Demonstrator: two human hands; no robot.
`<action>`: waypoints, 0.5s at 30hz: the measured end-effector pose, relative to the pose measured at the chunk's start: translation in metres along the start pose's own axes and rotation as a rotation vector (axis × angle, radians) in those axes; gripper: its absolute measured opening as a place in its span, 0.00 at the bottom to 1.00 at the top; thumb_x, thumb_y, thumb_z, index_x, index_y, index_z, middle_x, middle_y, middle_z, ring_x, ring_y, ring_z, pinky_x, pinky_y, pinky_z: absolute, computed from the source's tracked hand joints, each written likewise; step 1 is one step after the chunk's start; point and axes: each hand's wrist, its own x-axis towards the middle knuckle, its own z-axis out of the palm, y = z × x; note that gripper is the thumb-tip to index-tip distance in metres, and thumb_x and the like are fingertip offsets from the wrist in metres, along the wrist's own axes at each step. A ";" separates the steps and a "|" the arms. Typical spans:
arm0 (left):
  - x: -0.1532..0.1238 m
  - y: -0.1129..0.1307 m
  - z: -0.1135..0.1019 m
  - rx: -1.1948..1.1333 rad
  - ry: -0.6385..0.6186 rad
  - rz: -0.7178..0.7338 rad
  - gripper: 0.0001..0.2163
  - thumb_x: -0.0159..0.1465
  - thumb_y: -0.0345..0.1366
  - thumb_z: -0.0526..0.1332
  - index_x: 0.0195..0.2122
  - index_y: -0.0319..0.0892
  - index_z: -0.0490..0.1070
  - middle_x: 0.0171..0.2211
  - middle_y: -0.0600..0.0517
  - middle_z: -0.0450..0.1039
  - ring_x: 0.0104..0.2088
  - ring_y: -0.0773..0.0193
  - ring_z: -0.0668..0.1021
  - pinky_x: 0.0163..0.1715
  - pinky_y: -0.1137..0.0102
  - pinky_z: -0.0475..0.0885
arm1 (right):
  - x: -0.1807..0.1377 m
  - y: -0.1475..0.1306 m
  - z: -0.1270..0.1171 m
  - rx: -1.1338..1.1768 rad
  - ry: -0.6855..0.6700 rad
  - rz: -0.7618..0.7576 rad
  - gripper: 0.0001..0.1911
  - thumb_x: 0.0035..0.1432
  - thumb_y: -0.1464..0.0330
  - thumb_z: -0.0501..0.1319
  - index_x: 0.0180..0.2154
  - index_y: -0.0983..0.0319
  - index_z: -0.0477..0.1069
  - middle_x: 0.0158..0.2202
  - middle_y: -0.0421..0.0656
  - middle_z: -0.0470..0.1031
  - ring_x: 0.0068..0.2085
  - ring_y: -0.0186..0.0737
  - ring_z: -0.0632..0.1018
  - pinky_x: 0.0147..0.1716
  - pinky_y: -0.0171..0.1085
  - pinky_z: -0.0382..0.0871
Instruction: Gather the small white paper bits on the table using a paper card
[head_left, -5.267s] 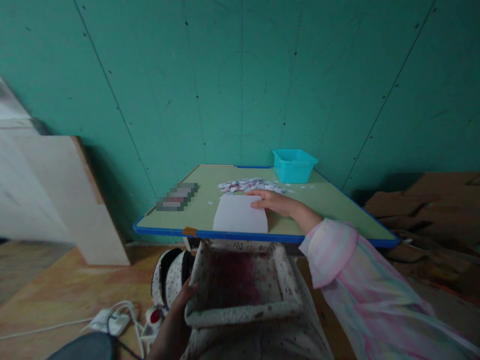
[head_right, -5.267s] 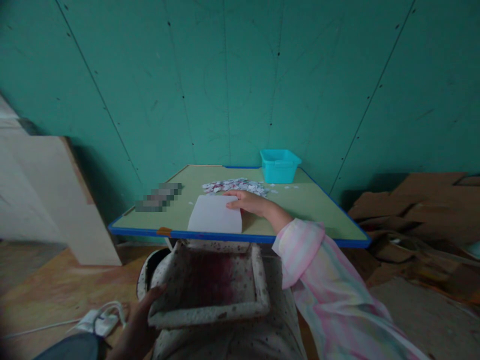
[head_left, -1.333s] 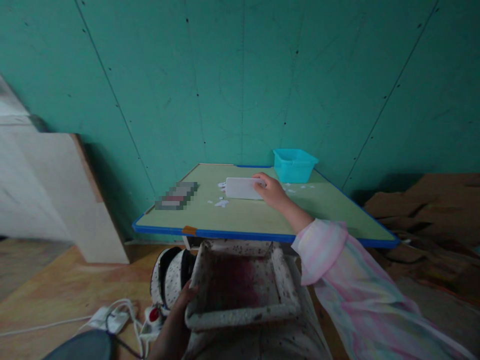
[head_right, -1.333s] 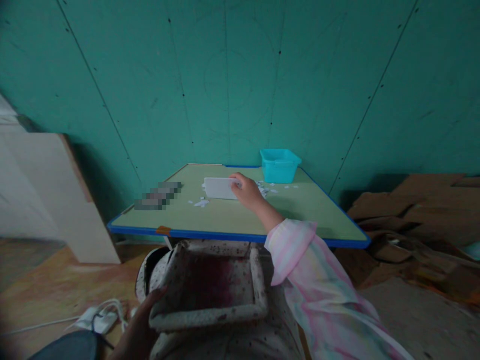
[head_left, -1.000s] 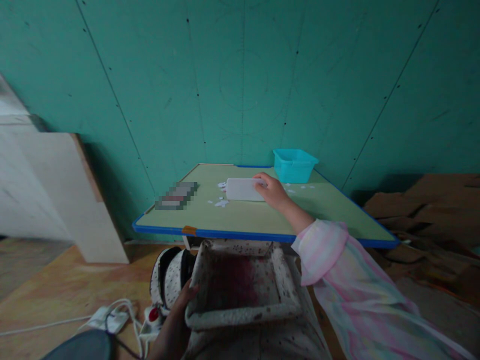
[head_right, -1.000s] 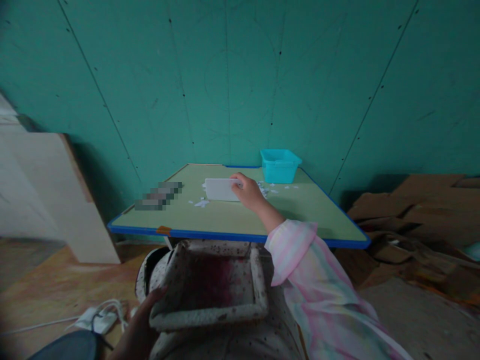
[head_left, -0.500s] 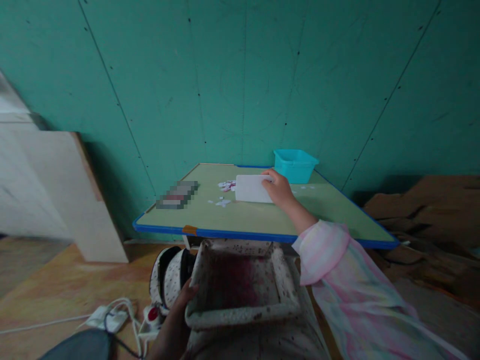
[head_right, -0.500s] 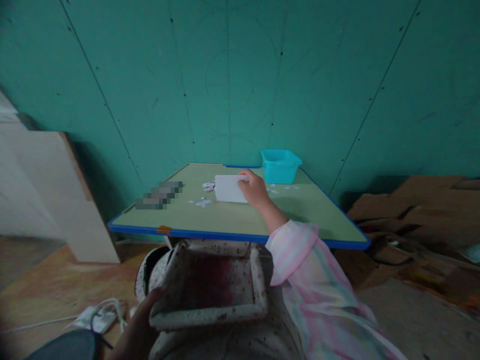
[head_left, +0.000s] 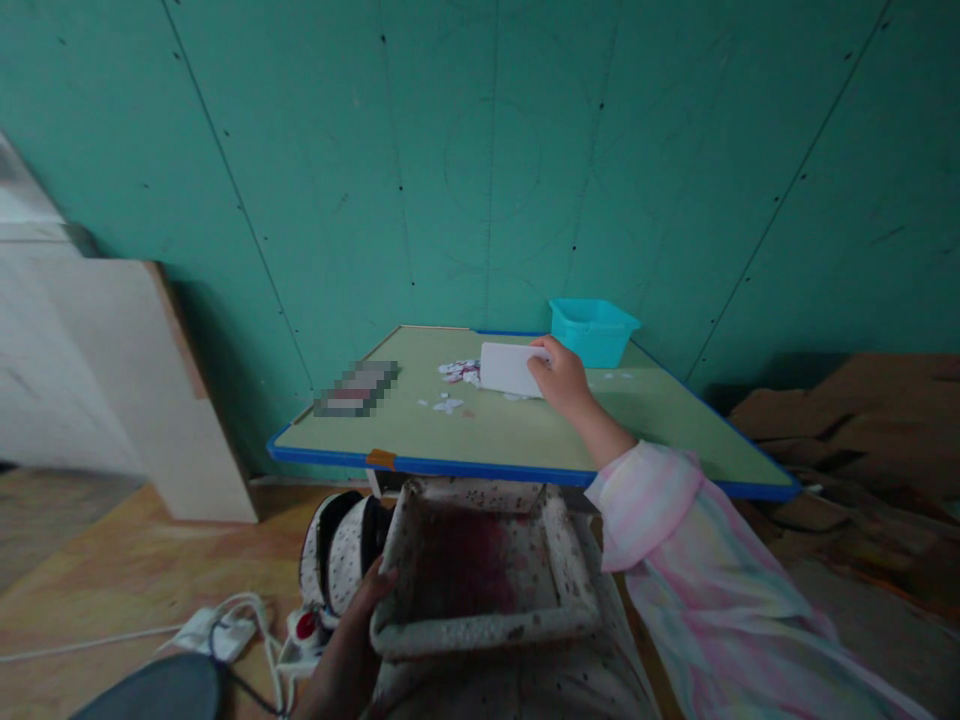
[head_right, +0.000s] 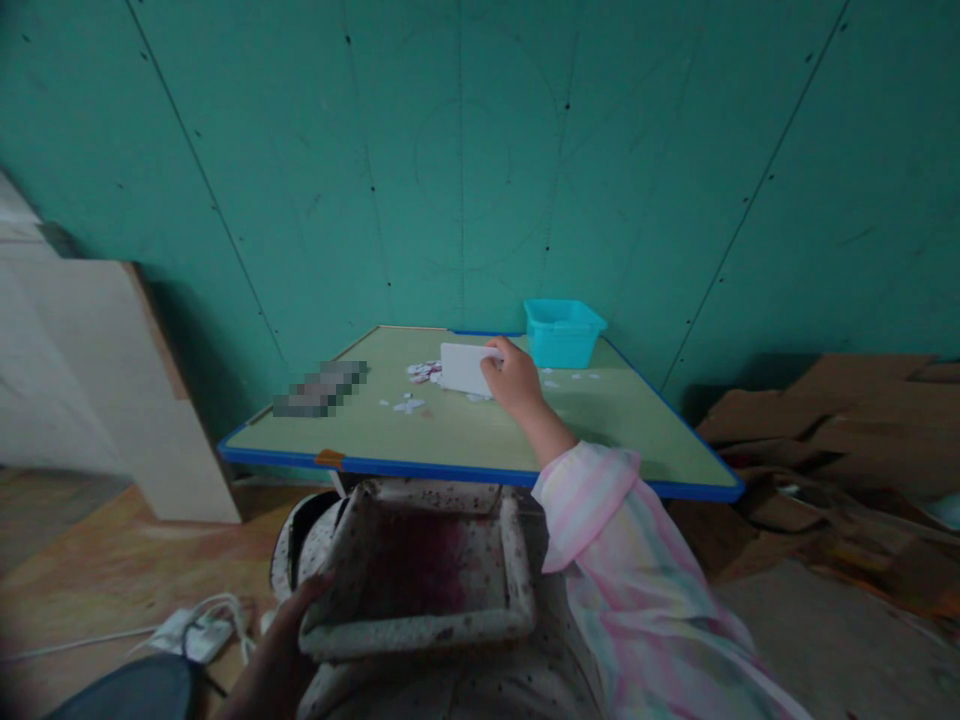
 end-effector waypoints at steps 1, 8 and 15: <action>0.000 0.000 0.001 -0.009 0.007 -0.012 0.20 0.54 0.36 0.59 0.50 0.44 0.67 0.35 0.52 0.80 0.42 0.53 0.77 0.39 0.65 0.72 | 0.000 0.000 0.000 0.002 -0.012 -0.009 0.13 0.47 0.68 0.51 0.35 0.60 0.69 0.31 0.42 0.73 0.32 0.40 0.71 0.33 0.36 0.62; -0.003 0.002 0.003 0.000 0.009 0.005 0.21 0.54 0.34 0.59 0.50 0.44 0.66 0.36 0.52 0.80 0.38 0.53 0.79 0.40 0.63 0.72 | 0.002 -0.002 -0.005 0.094 -0.006 0.087 0.14 0.45 0.66 0.51 0.34 0.62 0.69 0.30 0.42 0.72 0.32 0.41 0.71 0.33 0.36 0.62; -0.001 -0.001 -0.001 0.018 0.045 0.025 0.20 0.53 0.35 0.59 0.48 0.41 0.67 0.38 0.50 0.80 0.42 0.52 0.77 0.41 0.63 0.71 | 0.001 -0.003 -0.003 0.075 -0.038 0.042 0.15 0.46 0.66 0.51 0.36 0.63 0.69 0.31 0.43 0.72 0.33 0.40 0.71 0.34 0.37 0.62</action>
